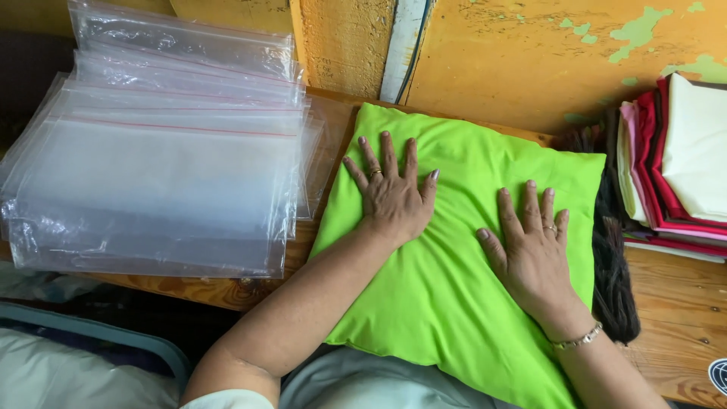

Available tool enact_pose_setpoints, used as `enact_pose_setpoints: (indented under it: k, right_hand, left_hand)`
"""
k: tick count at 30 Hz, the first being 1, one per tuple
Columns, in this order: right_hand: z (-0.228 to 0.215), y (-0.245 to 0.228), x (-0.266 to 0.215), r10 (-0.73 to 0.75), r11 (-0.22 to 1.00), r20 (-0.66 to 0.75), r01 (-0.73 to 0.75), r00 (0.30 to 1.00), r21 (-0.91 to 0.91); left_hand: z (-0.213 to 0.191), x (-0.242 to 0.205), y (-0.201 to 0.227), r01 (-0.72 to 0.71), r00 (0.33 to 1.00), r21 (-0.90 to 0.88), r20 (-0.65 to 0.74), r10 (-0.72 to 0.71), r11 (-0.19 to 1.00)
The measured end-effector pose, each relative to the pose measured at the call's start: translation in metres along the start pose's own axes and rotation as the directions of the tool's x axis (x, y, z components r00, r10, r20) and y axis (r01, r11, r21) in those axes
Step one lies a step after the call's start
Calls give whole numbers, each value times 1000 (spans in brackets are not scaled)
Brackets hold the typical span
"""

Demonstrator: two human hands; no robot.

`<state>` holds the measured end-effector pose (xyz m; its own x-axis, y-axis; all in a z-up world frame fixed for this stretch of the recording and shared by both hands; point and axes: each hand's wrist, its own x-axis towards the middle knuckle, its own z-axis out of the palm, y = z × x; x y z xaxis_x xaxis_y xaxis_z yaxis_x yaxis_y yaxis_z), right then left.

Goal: The person smooths and adjusts a lime green pillow by hand, then uses a feather duster to brush the surface. Finally, the person places the pillow into a clear plastic zip-top bag.

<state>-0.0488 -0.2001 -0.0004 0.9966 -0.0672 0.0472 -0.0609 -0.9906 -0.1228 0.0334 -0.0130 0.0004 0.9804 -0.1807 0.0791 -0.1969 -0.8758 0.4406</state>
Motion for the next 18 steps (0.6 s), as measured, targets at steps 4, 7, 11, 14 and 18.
enact_pose_setpoints:
  k: [4,7,11,14,18]
  right_hand:
    - [-3,6,-5,-101,995,98,101,990,12]
    - [4,26,5,-120,992,136,123,984,-16]
    - [-15,18,6,-51,996,151,61,987,-60]
    - [-16,14,-23,-186,971,11,185,983,-152]
    - [-18,-8,-59,-457,870,-14,444,889,-213]
  left_hand:
    - [-1,-2,2,-26,989,86,147,13,996]
    - [-4,-1,3,-85,962,94,266,57,992]
    - [-22,-1,-2,-104,927,72,367,70,992]
    - [-59,-29,7,-162,903,76,412,117,984]
    - [-56,-67,17,-352,876,99,386,290,931]
